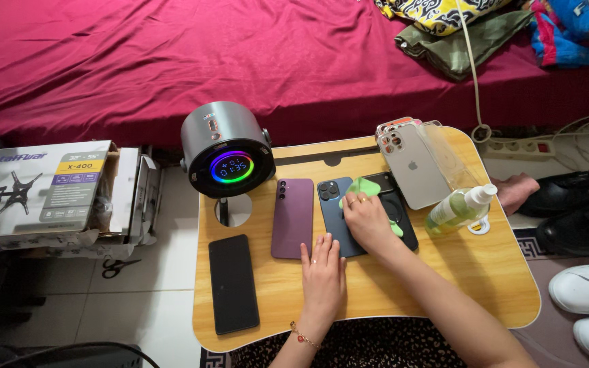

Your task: The person wipes the back and front surfaces of several smartphones and a phone case with a green cloth. They handle each device one at a time, turning them over to clean different sides, and place them back on the table after wiping.

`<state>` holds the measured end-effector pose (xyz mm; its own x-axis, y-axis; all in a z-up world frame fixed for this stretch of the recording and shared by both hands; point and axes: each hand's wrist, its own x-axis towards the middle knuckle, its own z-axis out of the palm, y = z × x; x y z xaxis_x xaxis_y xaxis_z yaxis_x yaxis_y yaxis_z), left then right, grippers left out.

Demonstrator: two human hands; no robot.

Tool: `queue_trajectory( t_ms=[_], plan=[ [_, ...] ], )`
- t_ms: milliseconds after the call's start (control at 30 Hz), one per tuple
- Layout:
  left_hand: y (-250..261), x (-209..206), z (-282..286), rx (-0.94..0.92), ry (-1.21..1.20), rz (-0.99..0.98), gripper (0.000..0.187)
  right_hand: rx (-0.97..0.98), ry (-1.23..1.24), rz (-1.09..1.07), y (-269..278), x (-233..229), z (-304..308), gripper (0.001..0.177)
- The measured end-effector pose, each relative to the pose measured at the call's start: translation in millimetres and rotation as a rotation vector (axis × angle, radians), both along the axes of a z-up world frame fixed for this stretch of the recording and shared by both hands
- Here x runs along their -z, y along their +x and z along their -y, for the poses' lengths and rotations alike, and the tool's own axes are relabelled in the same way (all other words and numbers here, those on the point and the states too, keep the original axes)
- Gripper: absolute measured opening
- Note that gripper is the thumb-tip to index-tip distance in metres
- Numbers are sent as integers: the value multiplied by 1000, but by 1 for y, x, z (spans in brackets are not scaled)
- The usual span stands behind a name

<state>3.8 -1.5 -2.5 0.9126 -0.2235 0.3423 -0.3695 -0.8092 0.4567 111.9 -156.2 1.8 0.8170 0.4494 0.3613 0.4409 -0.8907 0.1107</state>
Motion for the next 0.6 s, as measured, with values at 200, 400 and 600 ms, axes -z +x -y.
queue_trajectory(
  t_ms=[200, 400, 600],
  plan=[
    [-2, -3, 0, 1, -18, -18, 39, 13, -7, -35, -30, 5, -3, 39],
    [-2, -4, -1, -19, -81, -12, 43, -80, 91, -79, -60, 7, -10, 48],
    [-7, -4, -5, -34, -101, -62, 63, -117, 229, -109, -76, 2, -21, 43]
  ],
)
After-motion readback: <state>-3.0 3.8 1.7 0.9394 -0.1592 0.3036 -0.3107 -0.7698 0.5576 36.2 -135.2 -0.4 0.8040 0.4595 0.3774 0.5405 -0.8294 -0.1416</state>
